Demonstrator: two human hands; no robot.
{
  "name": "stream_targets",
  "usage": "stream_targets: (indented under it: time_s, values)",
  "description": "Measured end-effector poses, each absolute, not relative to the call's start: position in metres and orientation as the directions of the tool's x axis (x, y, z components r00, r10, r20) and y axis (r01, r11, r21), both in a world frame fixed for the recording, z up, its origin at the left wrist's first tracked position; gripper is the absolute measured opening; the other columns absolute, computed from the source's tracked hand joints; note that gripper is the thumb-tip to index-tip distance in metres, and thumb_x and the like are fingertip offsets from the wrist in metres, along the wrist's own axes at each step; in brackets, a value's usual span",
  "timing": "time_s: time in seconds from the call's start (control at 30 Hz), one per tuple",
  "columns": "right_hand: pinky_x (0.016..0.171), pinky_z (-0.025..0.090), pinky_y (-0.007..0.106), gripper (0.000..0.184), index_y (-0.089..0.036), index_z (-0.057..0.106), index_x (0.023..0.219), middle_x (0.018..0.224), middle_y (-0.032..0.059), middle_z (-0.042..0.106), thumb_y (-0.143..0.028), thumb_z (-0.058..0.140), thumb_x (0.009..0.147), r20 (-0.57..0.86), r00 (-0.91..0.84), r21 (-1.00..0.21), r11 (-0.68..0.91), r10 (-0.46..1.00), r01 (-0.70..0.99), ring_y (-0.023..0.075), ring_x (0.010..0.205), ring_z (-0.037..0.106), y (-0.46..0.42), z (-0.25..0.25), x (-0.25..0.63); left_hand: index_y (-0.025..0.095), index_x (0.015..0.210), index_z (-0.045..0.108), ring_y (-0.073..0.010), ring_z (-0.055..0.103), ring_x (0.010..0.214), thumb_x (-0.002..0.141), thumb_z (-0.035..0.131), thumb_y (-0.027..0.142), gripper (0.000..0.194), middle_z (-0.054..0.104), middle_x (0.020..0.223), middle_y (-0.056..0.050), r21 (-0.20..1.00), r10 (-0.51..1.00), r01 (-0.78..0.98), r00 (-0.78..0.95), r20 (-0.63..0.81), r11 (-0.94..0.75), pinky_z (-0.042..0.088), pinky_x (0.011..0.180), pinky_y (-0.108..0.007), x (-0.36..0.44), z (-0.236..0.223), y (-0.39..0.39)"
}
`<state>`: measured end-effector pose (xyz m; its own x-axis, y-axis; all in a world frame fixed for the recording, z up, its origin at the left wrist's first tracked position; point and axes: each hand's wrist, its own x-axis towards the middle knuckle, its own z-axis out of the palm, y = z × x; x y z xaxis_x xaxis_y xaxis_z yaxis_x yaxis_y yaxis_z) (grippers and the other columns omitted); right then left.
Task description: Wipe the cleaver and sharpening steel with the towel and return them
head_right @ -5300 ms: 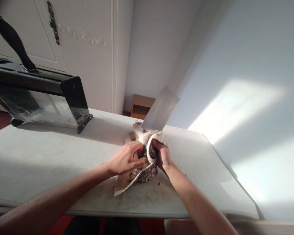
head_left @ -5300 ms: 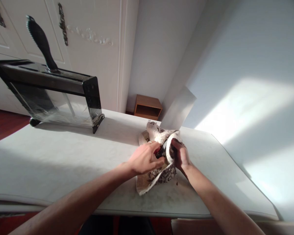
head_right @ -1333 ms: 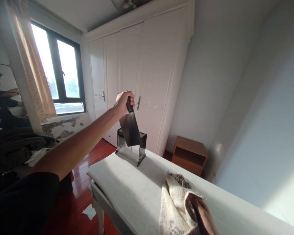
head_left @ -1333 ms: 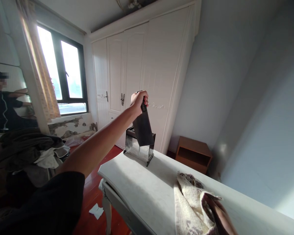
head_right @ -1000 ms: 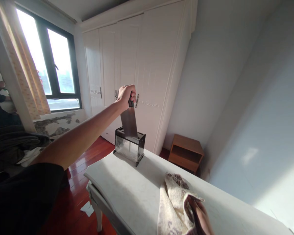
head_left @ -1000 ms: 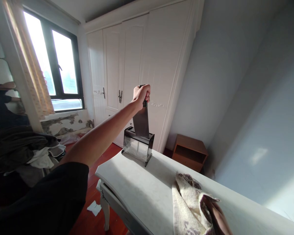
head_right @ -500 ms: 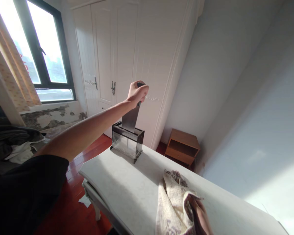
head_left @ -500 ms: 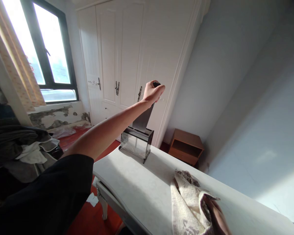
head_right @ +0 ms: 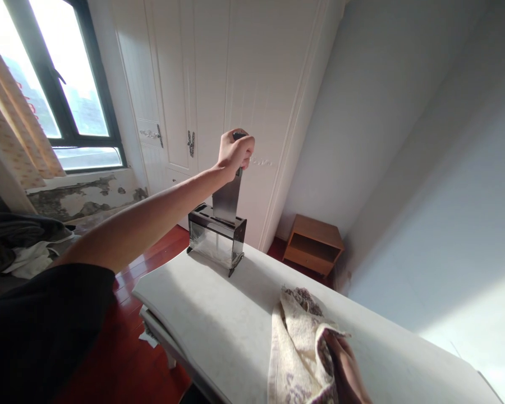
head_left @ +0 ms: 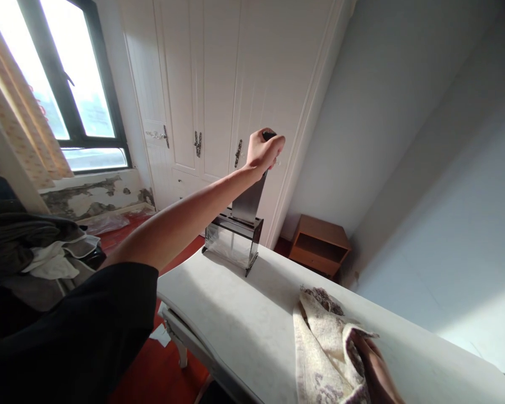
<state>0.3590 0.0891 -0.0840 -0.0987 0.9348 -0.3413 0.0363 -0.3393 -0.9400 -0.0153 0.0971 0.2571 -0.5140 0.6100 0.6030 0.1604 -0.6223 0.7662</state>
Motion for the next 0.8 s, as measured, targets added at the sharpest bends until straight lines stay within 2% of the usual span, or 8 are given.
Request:
stream_targets:
  time_s: [0.13, 0.3, 0.43, 0.7, 0.8]
  values:
    - [0.063, 0.05, 0.032, 0.042, -0.02, 0.067, 0.077, 0.079, 0.0046, 0.073, -0.048, 0.078, 0.047, -0.329, -0.109, -0.944, -0.325, 0.938, 0.056, 0.0281, 0.079, 0.066, 0.09, -0.089, 0.36, 0.02, 0.068, 0.035, -0.0054, 0.028, 0.047, 0.055, 0.051, 0.012, 0.022, 0.026, 0.054, 0.004, 0.772, 0.612, 0.147, -0.526, 0.59, -0.618, 0.023, 0.049, -0.023, -0.016, 0.258, 0.098]
    - [0.07, 0.052, 0.034, 0.037, -0.021, 0.066, 0.074, 0.079, 0.0036, 0.073, -0.042, 0.078, 0.046, -0.332, -0.12, -0.943, -0.328, 0.936, 0.049, 0.0286, 0.082, 0.066, 0.089, -0.082, 0.359, 0.02, 0.069, 0.035, -0.0069, 0.031, 0.05, 0.054, 0.051, 0.011, 0.023, 0.027, 0.055, 0.004, 0.78, 0.605, 0.158, -0.545, 0.581, -0.606, 0.024, 0.05, -0.024, -0.016, 0.258, 0.097]
    - [0.073, 0.052, 0.035, 0.036, -0.022, 0.065, 0.072, 0.078, 0.0035, 0.073, -0.042, 0.079, 0.045, -0.344, -0.133, -0.939, -0.34, 0.93, 0.054, 0.0287, 0.083, 0.066, 0.088, -0.076, 0.358, 0.021, 0.067, 0.034, -0.0064, 0.028, 0.047, 0.053, 0.05, 0.012, 0.023, 0.027, 0.052, 0.005, 0.789, 0.602, 0.186, -0.551, 0.578, -0.586, 0.023, 0.049, -0.024, -0.018, 0.256, 0.099]
    - [0.065, 0.052, 0.034, 0.039, -0.02, 0.066, 0.074, 0.077, 0.0032, 0.073, -0.044, 0.081, 0.047, -0.296, -0.147, -0.955, -0.293, 0.944, 0.046, 0.0258, 0.073, 0.066, 0.095, -0.094, 0.366, 0.021, 0.065, 0.03, -0.0059, 0.023, 0.043, 0.054, 0.049, 0.012, 0.024, 0.027, 0.049, 0.006, 0.795, 0.601, 0.228, -0.547, 0.582, -0.563, 0.021, 0.046, -0.026, -0.025, 0.253, 0.104]
    - [0.057, 0.051, 0.034, 0.039, -0.019, 0.067, 0.075, 0.073, 0.0043, 0.071, -0.047, 0.08, 0.052, -0.227, -0.159, -0.974, -0.221, 0.961, 0.054, 0.0241, 0.063, 0.064, 0.098, -0.104, 0.369, 0.021, 0.065, 0.031, -0.0062, 0.023, 0.044, 0.055, 0.049, 0.012, 0.023, 0.027, 0.049, 0.006, 0.8, 0.61, 0.232, -0.542, 0.579, -0.553, 0.021, 0.047, -0.026, -0.024, 0.252, 0.104]
